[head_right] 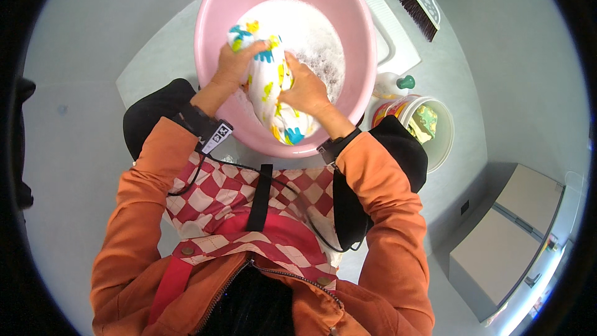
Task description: The person washes several small pieces of cloth by hand in a pink basin filled with soapy water. They scrub and rinse the items, then transfer them to a white bucket. The person also refills the basin with water from a wall-mounted tap.
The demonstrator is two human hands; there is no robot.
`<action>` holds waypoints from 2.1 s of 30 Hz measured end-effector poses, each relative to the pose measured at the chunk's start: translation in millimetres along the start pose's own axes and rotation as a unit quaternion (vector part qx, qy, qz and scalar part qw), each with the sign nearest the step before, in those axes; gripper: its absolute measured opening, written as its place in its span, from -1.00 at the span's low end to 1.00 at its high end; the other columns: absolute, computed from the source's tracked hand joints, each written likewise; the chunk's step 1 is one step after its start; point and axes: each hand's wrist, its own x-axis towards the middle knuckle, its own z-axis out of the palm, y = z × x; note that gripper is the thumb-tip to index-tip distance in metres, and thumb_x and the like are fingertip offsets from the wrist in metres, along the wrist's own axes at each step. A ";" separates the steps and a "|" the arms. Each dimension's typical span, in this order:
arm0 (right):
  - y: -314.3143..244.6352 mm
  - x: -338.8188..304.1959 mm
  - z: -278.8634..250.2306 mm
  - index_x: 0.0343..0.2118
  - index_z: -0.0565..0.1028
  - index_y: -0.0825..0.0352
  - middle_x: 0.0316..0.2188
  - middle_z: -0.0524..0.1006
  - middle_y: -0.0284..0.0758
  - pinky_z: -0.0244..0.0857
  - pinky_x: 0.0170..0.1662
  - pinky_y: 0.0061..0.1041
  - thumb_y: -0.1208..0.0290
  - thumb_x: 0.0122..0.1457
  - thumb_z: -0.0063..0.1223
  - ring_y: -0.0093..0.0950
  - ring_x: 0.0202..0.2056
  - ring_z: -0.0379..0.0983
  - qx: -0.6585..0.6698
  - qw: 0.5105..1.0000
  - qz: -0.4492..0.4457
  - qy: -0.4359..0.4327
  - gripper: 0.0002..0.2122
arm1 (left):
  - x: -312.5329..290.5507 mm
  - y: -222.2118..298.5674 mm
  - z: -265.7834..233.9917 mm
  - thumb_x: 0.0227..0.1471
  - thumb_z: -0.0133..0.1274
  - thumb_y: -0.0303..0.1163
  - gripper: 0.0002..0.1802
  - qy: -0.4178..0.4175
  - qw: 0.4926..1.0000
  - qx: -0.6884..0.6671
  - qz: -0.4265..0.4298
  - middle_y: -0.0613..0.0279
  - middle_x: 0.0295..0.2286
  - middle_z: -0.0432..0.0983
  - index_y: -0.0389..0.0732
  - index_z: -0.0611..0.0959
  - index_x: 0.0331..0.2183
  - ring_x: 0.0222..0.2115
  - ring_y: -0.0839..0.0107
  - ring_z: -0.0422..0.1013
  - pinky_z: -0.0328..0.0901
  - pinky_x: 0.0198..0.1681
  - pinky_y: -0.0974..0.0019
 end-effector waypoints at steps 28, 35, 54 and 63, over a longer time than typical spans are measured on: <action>-31.7 15.5 -51.5 -0.15 0.40 0.41 -0.20 0.50 -0.18 0.35 -0.08 -0.37 0.24 0.06 -0.12 -0.34 -0.23 0.47 0.848 0.516 0.119 -0.027 -0.63 | -25.2 63.3 -15.5 0.04 -0.07 0.05 -0.38 -0.054 0.955 -0.186 0.223 0.14 -0.14 0.37 -0.22 0.30 -0.02 -0.15 0.32 0.36 0.29 -0.09 0.29; -33.7 12.4 -68.8 -0.21 0.41 0.40 -0.31 0.52 -0.21 0.39 -0.15 -0.45 0.30 0.06 -0.05 -0.37 -0.30 0.50 0.694 0.686 0.094 0.199 -0.71 | 15.0 24.3 -9.7 0.09 -0.16 0.07 -0.46 -0.107 0.931 -0.344 -0.059 0.21 -0.14 0.42 -0.14 0.41 -0.06 -0.16 0.38 0.39 0.31 -0.08 0.28; -55.6 -18.9 -17.2 -0.47 0.46 0.32 -0.57 0.49 -0.21 0.34 -0.41 -0.44 0.37 -0.25 0.21 -0.30 -0.51 0.47 0.054 0.965 -0.141 0.214 -0.76 | 16.4 -61.6 -19.3 0.05 -0.02 -0.34 -0.60 -0.183 0.973 -0.028 -0.136 0.19 -0.13 0.38 -0.20 0.39 -0.04 -0.16 0.43 0.35 0.31 -0.13 0.37; -7.6 -2.1 -27.1 0.07 0.18 0.36 -0.08 0.37 -0.14 0.29 -0.14 -0.31 -0.07 0.06 -0.04 -0.33 -0.12 0.36 0.317 0.936 0.113 0.104 -0.34 | 29.8 17.6 -17.6 -0.10 0.15 -0.43 -0.70 0.104 0.980 -0.050 0.165 0.18 -0.36 0.50 -0.34 0.53 -0.27 -0.38 0.44 0.44 0.34 -0.30 0.40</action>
